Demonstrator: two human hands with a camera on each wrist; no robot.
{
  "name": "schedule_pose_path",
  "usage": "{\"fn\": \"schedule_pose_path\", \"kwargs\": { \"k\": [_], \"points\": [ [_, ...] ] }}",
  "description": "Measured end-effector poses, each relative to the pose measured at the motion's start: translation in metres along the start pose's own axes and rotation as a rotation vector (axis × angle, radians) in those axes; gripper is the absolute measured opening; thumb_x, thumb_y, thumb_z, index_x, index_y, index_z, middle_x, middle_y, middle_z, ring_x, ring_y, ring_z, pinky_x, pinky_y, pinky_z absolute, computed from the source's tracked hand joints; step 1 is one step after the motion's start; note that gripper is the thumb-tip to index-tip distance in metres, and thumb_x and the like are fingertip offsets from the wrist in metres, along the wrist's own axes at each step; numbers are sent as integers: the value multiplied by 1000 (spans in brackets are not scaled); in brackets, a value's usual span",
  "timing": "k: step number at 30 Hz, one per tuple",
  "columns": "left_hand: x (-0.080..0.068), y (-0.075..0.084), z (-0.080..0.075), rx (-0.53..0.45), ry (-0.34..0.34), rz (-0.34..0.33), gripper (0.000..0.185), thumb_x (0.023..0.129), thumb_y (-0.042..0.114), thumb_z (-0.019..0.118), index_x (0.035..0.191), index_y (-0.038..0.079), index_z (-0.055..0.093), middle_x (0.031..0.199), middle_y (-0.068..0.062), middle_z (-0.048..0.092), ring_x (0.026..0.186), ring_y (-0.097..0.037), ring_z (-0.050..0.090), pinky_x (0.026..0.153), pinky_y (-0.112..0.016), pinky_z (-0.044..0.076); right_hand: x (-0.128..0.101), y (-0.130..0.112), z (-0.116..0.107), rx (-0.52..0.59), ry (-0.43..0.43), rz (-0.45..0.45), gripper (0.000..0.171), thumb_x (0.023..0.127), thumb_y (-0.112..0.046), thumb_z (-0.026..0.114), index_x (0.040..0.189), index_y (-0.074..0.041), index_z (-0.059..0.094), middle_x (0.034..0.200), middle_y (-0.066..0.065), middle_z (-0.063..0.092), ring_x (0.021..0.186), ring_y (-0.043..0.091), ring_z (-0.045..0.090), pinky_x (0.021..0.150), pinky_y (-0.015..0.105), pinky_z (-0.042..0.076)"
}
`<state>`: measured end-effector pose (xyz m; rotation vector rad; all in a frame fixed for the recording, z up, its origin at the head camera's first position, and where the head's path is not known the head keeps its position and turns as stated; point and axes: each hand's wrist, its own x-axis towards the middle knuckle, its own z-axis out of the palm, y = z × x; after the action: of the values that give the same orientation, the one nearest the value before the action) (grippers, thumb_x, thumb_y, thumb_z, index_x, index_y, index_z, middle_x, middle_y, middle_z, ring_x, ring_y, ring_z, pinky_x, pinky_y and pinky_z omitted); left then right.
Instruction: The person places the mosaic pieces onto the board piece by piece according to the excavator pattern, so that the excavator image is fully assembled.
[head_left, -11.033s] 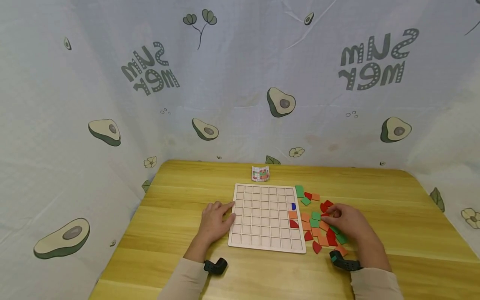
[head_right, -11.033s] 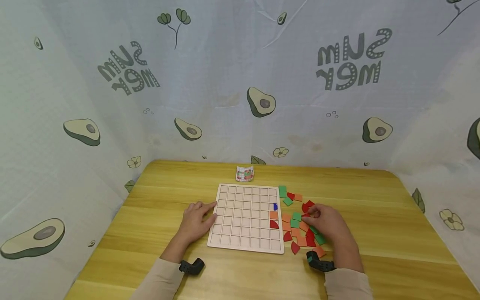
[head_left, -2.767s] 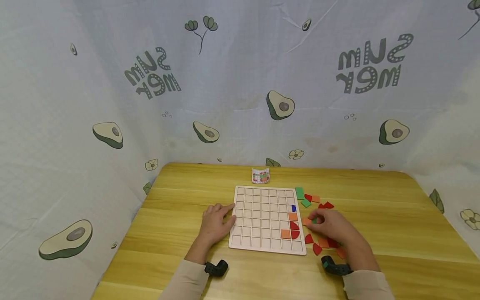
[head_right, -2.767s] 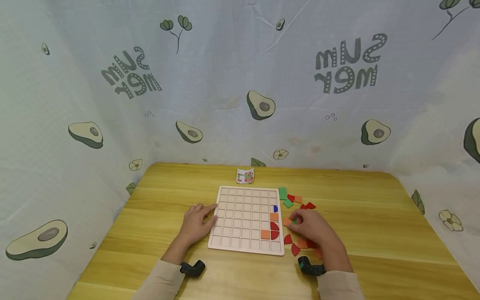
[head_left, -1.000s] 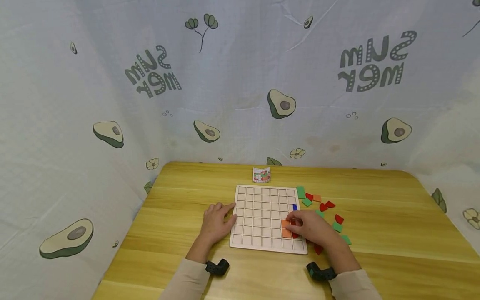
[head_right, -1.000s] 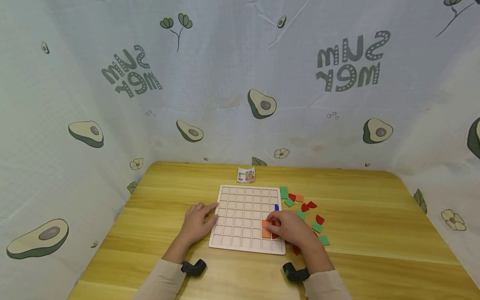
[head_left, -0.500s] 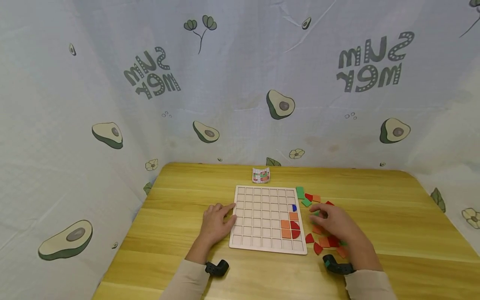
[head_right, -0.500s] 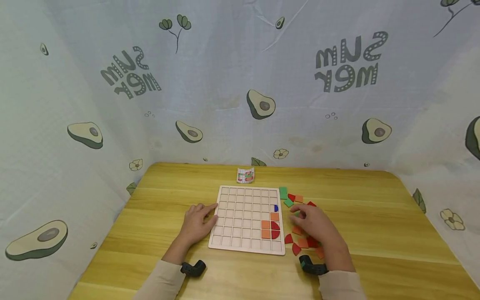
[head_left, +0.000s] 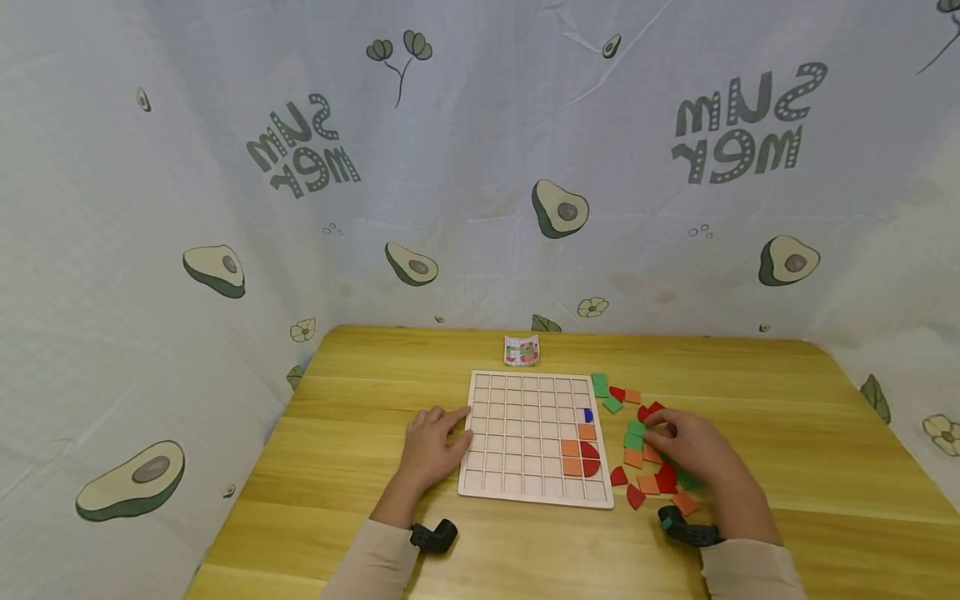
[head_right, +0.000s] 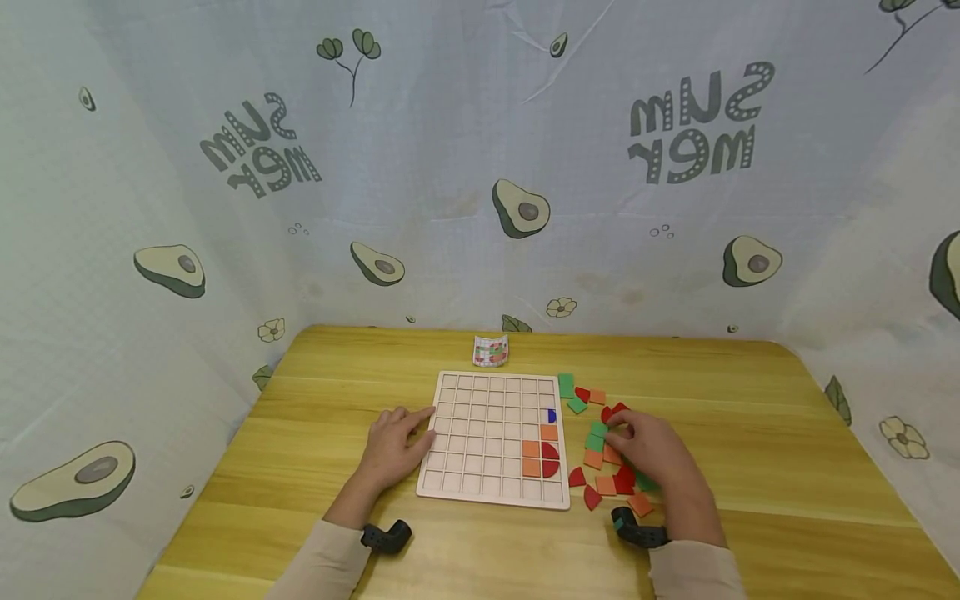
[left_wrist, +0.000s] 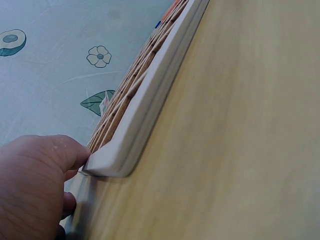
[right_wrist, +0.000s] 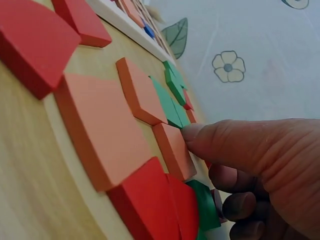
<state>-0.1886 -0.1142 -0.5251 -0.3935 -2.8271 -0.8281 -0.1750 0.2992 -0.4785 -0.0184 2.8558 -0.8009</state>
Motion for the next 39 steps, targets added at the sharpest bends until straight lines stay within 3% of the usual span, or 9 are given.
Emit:
{"fn": "schedule_pose_path", "kwargs": {
  "k": [7,28,34,39],
  "points": [
    [1,0,1,1,-8,-16,42,96,38,65,137,26,67,89,6,57,80,-12,37,77,-31,28,3,-1,5,3,11,35,38,95,-30,69,122,-3,66,83,6,55,74,21,51,64,32,40],
    [1,-1,2,3,-3,-7,42,97,39,64,137,27,67,87,7,55,80,-11,36,76,-30,27,3,-13,11,-43,40,6,37,95,-31,71,116,-1,66,80,5,55,73,20,50,65,32,40],
    [1,-1,1,7,-3,-6,42,97,39,63,137,27,67,87,8,54,79,-11,36,75,-30,27,4,-29,16,-39,49,-57,38,94,-37,72,116,-6,69,86,3,62,78,19,53,70,33,44],
    [0,-1,1,6,-6,-8,42,97,39,63,137,27,67,87,8,54,80,-11,36,76,-30,27,5,-43,24,-19,14,-93,38,93,-37,73,115,-7,70,82,-1,61,76,16,52,68,32,43]
  ]
}}
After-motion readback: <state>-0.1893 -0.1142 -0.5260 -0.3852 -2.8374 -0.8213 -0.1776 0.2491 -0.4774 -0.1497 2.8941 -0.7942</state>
